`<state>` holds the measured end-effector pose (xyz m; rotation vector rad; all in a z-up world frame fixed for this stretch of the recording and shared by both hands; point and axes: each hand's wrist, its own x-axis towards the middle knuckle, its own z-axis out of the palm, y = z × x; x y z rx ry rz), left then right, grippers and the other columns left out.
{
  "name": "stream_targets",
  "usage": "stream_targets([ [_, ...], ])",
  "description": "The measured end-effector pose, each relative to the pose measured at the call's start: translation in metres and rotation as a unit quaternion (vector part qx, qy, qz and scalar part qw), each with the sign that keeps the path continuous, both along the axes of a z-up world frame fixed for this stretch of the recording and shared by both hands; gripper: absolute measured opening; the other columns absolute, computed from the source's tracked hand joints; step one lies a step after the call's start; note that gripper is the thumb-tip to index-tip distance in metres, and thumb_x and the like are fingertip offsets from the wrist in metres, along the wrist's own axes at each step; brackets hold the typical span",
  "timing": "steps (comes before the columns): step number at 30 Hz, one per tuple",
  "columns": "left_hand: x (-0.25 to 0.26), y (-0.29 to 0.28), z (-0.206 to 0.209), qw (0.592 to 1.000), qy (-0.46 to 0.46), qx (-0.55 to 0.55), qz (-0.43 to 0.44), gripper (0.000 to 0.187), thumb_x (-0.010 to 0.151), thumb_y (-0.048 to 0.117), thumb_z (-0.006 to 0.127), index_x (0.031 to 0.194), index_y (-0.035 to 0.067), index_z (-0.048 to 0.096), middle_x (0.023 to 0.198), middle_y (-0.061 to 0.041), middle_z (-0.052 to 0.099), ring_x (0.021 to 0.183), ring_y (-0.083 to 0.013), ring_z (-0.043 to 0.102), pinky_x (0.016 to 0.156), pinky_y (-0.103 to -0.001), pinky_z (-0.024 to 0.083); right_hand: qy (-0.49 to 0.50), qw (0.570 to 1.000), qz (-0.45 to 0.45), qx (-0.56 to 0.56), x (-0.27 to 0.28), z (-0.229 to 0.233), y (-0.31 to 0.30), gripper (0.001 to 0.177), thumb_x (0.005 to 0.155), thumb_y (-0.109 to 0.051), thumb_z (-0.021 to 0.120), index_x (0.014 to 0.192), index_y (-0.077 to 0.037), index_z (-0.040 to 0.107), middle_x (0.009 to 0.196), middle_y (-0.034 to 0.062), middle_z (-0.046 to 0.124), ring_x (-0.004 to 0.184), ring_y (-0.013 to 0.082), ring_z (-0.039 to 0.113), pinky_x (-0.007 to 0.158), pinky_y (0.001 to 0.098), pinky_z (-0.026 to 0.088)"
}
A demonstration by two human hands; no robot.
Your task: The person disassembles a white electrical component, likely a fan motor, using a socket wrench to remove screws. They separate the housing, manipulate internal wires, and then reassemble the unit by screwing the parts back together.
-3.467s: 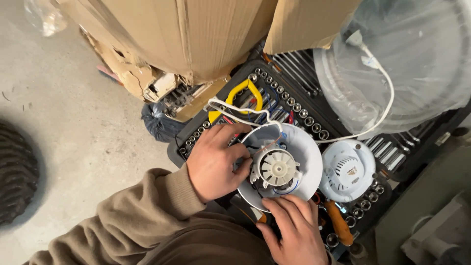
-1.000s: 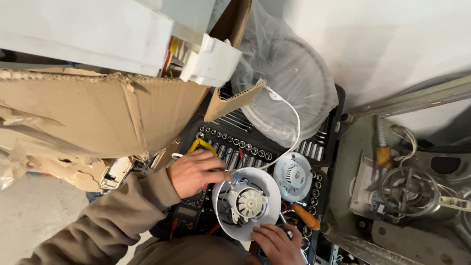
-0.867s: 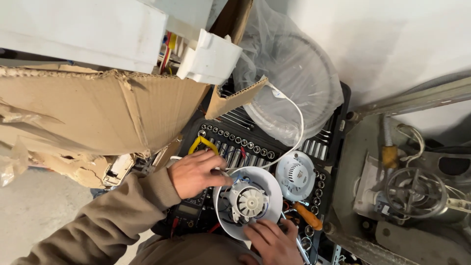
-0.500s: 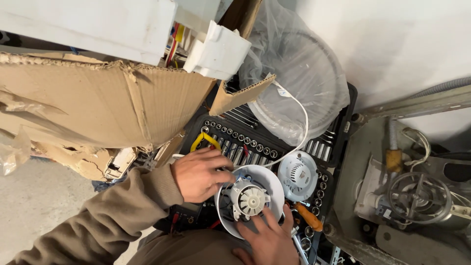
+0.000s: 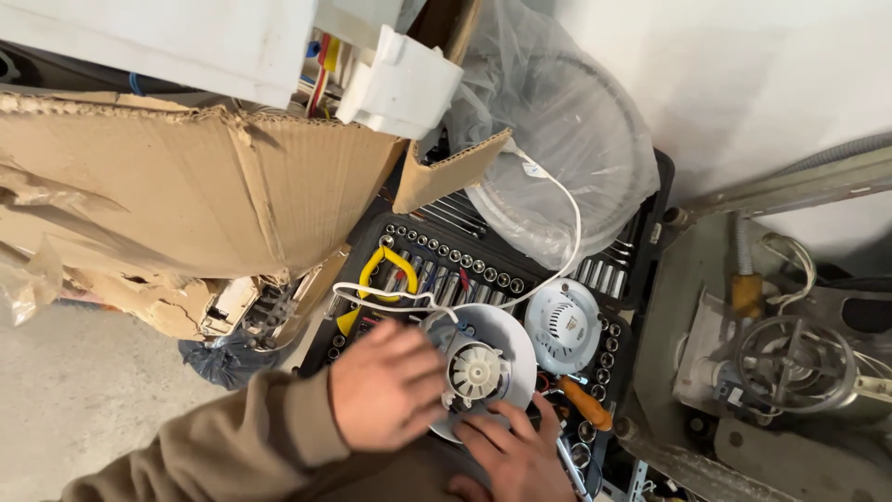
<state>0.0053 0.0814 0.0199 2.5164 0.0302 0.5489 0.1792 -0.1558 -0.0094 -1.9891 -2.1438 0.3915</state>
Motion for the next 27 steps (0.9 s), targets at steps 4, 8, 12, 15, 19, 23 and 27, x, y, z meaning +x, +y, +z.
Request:
stream_targets([
  [4, -0.015, -0.030, -0.009, 0.996, 0.068, -0.028, -0.054, 0.045, 0.077, 0.036, 0.082, 0.110, 0.009, 0.069, 0.115, -0.008, 0.066, 0.104, -0.0293, 0.060, 0.084, -0.046, 0.046, -0.011, 0.999, 0.007, 0.042, -0.004, -0.001, 0.004, 0.071, 0.077, -0.061, 0.078, 0.132, -0.017, 0.067, 0.128, 0.0025, 0.064, 0.128, 0.0285, 0.049, 0.107, 0.0722, 0.016],
  [8, -0.020, -0.044, -0.010, 0.992, 0.105, -0.054, -0.032, 0.060, 0.074, 0.038, 0.082, 0.120, 0.002, 0.066, 0.116, -0.013, 0.066, 0.091, -0.0315, 0.064, 0.074, -0.044, 0.053, 0.013, 1.000, -0.022, -0.006, -0.010, 0.005, 0.006, 0.072, 0.075, -0.064, 0.075, 0.129, -0.017, 0.068, 0.128, 0.0022, 0.064, 0.127, 0.0288, 0.049, 0.107, 0.0737, 0.013],
  [12, -0.015, -0.050, -0.001, 0.970, 0.236, -0.061, -0.007, 0.057, 0.077, 0.039, 0.081, 0.116, 0.001, 0.063, 0.106, -0.013, 0.064, 0.087, -0.0333, 0.064, 0.071, -0.046, 0.054, 0.009, 1.000, -0.021, 0.008, -0.011, 0.002, 0.008, 0.078, 0.075, -0.073, 0.073, 0.127, -0.015, 0.068, 0.128, 0.0023, 0.063, 0.127, 0.0303, 0.048, 0.106, 0.0746, 0.012],
  [15, -0.012, -0.052, -0.002, 0.960, 0.276, -0.049, 0.006, 0.046, 0.077, 0.038, 0.080, 0.102, 0.004, 0.064, 0.103, -0.013, 0.063, 0.087, -0.0341, 0.064, 0.068, -0.047, 0.054, 0.022, 0.998, -0.048, -0.038, -0.014, 0.008, 0.014, 0.082, 0.068, -0.078, 0.073, 0.121, -0.017, 0.071, 0.127, 0.0054, 0.063, 0.129, 0.0340, 0.048, 0.104, 0.0751, 0.012],
  [19, -0.002, -0.048, 0.011, 0.954, 0.292, -0.065, 0.028, 0.045, 0.078, 0.040, 0.079, 0.100, 0.004, 0.063, 0.101, -0.014, 0.063, 0.082, -0.0358, 0.067, 0.064, -0.050, 0.055, -0.002, 0.999, -0.047, -0.002, -0.012, 0.003, 0.013, 0.086, 0.070, -0.084, 0.070, 0.124, -0.017, 0.071, 0.125, 0.0127, 0.061, 0.125, 0.0357, 0.047, 0.104, 0.0724, 0.015],
  [23, 0.006, -0.050, -0.001, 0.944, 0.300, -0.098, 0.095, 0.033, 0.088, 0.038, 0.070, 0.094, 0.006, 0.067, 0.100, -0.014, 0.065, 0.079, -0.0383, 0.070, 0.070, -0.051, 0.056, 0.007, 0.995, -0.063, -0.079, -0.014, 0.012, 0.024, 0.095, 0.064, -0.085, 0.072, 0.127, -0.015, 0.069, 0.129, 0.0108, 0.064, 0.133, 0.0396, 0.045, 0.103, 0.0737, 0.012],
  [27, 0.021, -0.054, -0.011, 0.919, 0.351, -0.099, 0.148, 0.025, 0.084, 0.029, 0.067, 0.091, 0.005, 0.069, 0.107, -0.015, 0.065, 0.086, -0.0399, 0.070, 0.077, -0.051, 0.057, 0.031, 0.985, -0.093, -0.139, -0.018, 0.025, 0.033, 0.101, 0.058, -0.081, 0.077, 0.132, -0.014, 0.067, 0.135, 0.0110, 0.062, 0.137, 0.0404, 0.041, 0.104, 0.0713, 0.010],
])
